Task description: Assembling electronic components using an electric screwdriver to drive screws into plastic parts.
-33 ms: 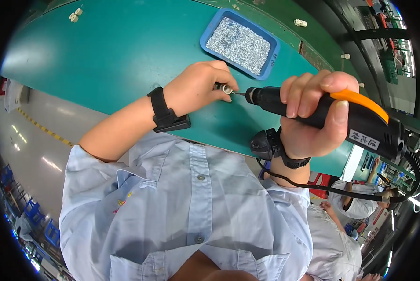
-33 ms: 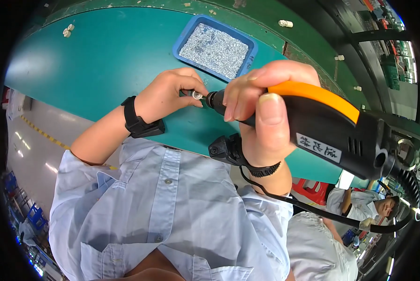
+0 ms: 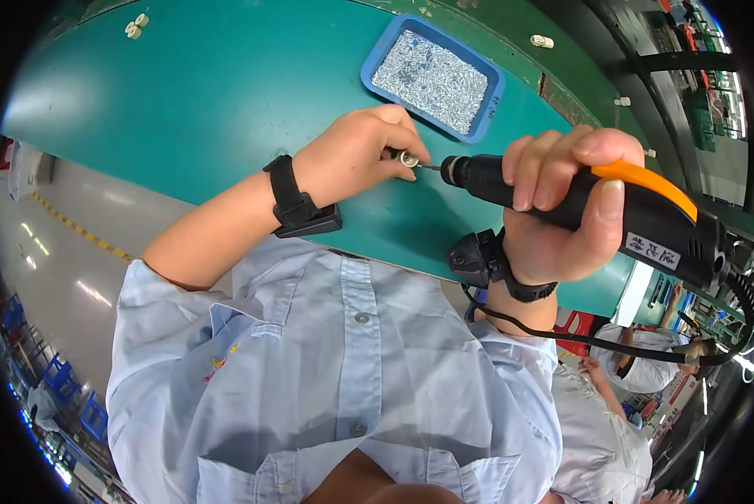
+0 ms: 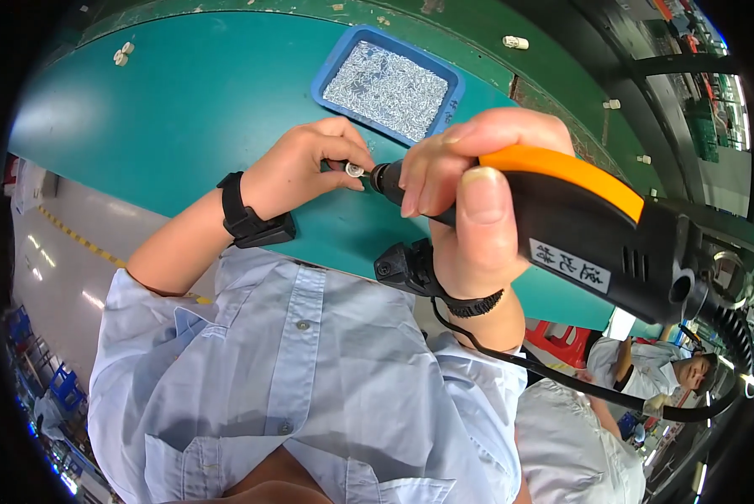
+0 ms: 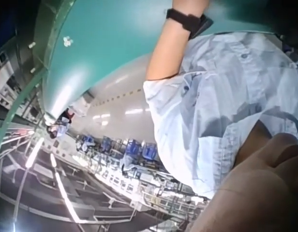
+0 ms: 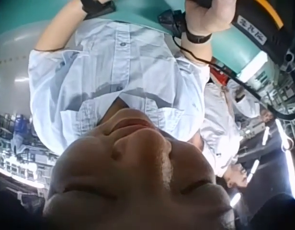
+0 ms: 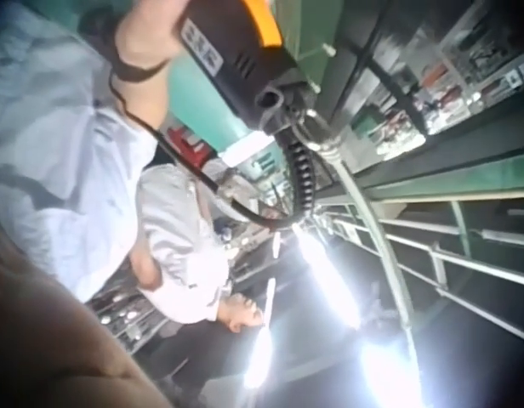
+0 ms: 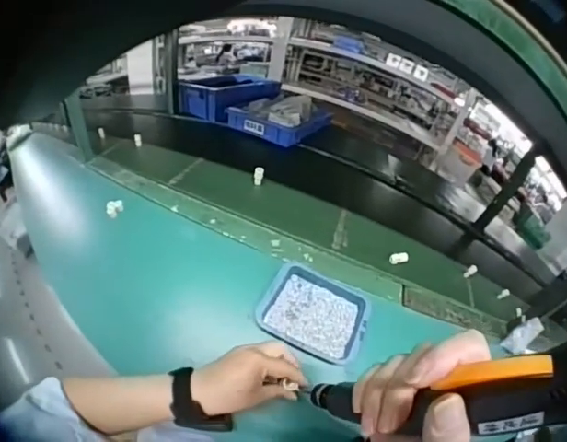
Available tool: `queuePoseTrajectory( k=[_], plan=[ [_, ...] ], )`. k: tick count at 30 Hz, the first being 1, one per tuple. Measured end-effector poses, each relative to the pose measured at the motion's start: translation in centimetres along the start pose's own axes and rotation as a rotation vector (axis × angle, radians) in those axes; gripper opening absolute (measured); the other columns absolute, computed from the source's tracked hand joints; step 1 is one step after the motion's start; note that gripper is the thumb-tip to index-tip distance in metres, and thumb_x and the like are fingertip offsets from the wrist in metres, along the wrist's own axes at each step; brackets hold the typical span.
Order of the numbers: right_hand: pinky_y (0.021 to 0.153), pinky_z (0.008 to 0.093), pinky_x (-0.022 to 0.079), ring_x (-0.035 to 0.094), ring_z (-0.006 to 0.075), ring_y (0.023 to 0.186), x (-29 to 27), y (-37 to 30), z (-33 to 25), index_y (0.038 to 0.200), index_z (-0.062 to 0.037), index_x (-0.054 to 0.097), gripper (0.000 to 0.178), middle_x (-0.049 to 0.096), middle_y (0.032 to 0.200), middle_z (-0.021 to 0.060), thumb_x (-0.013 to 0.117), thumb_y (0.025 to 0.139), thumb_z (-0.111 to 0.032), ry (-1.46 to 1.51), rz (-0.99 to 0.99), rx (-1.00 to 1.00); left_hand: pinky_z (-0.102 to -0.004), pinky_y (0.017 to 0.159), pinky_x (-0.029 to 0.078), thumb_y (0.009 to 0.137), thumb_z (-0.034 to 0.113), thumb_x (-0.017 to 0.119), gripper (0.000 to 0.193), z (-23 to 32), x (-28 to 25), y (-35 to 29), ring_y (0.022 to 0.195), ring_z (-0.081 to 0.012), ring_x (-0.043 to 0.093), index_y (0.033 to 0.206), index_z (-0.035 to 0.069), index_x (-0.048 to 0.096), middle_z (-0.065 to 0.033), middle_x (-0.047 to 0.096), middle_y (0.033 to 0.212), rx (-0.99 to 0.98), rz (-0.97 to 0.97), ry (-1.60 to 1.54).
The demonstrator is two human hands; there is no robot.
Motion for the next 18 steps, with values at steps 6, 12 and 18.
queuePoseTrajectory(
  k=[6, 12, 18],
  plan=[
    [0.052, 0.0294, 0.037, 0.041, 0.0126, 0.049, 0.1, 0.1, 0.1, 0.097, -0.0051, 0.046, 0.027, 0.042, 0.06, 0.0012, 0.046, 0.09, -0.03, -0.114, -0.015, 0.021, -0.0273, 0.07, 0.049, 0.068, -0.004, 0.071, 0.029, -0.8, 0.2, 0.5, 0.08, -0.0161, 0.06, 0.096, 0.004, 0.066, -0.0057, 0.063, 0.087, -0.157, -0.003, -0.263],
    [0.047, 0.0261, 0.045, 0.048, 0.0125, 0.046, -0.5, 0.2, 0.5, 0.098, 0.0026, 0.045, 0.021, 0.051, 0.058, 0.0071, 0.055, 0.087, -0.012, -0.037, 0.006, -0.027, -0.0259, 0.074, 0.05, 0.07, -0.003, 0.07, 0.026, -0.4, 0.8, 0.5, 0.083, -0.015, 0.061, 0.096, 0.002, 0.065, -0.0059, 0.065, 0.089, -0.203, -0.063, -0.223],
    [0.05, 0.0299, 0.038, 0.041, 0.0135, 0.048, 1.0, 0.2, 1.0, 0.095, -0.0039, 0.045, 0.021, 0.042, 0.058, 0.0027, 0.048, 0.089, -0.024, -0.198, -0.041, 0.05, -0.0266, 0.073, 0.051, 0.07, -0.002, 0.071, 0.027, -0.7, 0.7, 0.1, 0.082, -0.0158, 0.061, 0.096, 0.002, 0.065, -0.0064, 0.065, 0.089, -0.205, -0.051, -0.217]
  ],
)
Point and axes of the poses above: each hand's wrist, its own y-axis towards the middle knuckle, its own x-axis out of the palm, z = x × y, the point moved 6 cm from there along y, towards the middle knuckle
